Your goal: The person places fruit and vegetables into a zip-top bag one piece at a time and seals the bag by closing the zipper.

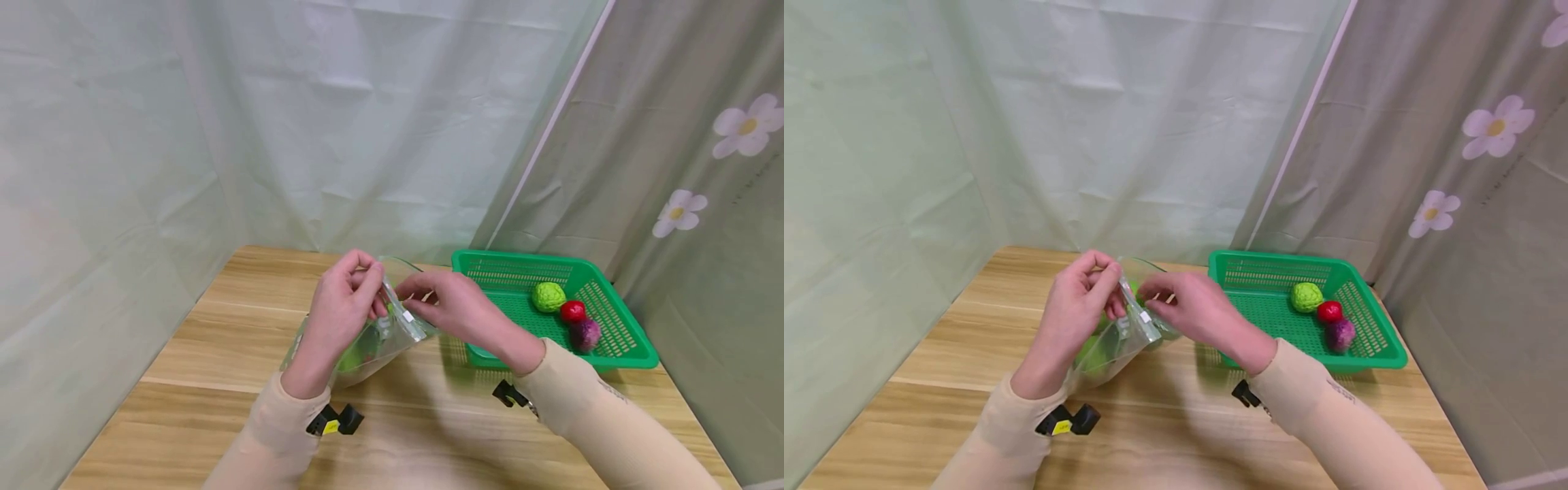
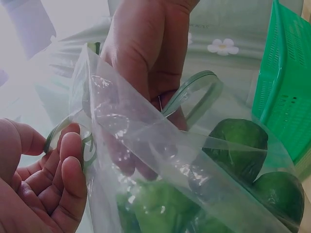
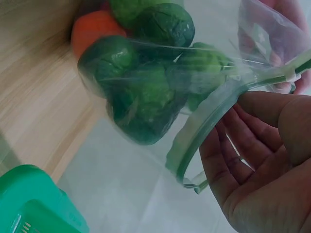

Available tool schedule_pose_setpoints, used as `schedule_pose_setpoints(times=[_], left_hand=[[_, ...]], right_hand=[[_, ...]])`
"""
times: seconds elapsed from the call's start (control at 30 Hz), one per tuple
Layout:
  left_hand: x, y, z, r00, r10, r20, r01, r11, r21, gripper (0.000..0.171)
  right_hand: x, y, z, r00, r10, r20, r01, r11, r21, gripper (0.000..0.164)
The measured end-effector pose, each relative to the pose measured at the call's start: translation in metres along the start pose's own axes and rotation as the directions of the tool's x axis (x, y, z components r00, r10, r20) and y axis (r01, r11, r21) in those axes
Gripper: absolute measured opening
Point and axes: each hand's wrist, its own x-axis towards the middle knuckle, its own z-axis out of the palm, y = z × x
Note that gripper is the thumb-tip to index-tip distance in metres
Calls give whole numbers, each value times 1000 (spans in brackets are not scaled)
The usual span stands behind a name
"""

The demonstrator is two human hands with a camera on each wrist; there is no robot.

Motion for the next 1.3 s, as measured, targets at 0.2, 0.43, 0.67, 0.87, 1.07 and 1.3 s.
schedule_pose_setpoints(times=[0.2, 0.43, 0.67, 0.87, 1.07, 1.3], left_hand=[[1, -1, 0, 1000, 3, 3, -4, 1000, 12, 16], [2, -1, -2, 1000, 4, 10, -4, 1000, 13, 19], [3, -1, -3, 1000, 13, 4, -13, 999, 30, 19], [2, -2, -4, 1000, 12, 5, -12, 999, 31, 17], [1, -2, -4, 1000, 10, -3, -9, 999, 33, 14], [0, -2, -5, 1000, 8, -1, -8, 999, 37, 16]], right_hand=[[-5, 3, -3, 1000, 4, 14, -4, 999, -50, 26], [-19, 12, -20, 997, 58, -49, -62, 995, -81, 23], [-32, 34, -45, 987, 96, -127, -120, 974, -194, 25], [-38, 62, -67, 970, 198, -142, -234, 920, -316, 34], [-43, 89, -84, 953, 272, -132, -302, 867, -397, 45], [-46, 116, -98, 929, 359, -95, -361, 818, -448, 57]])
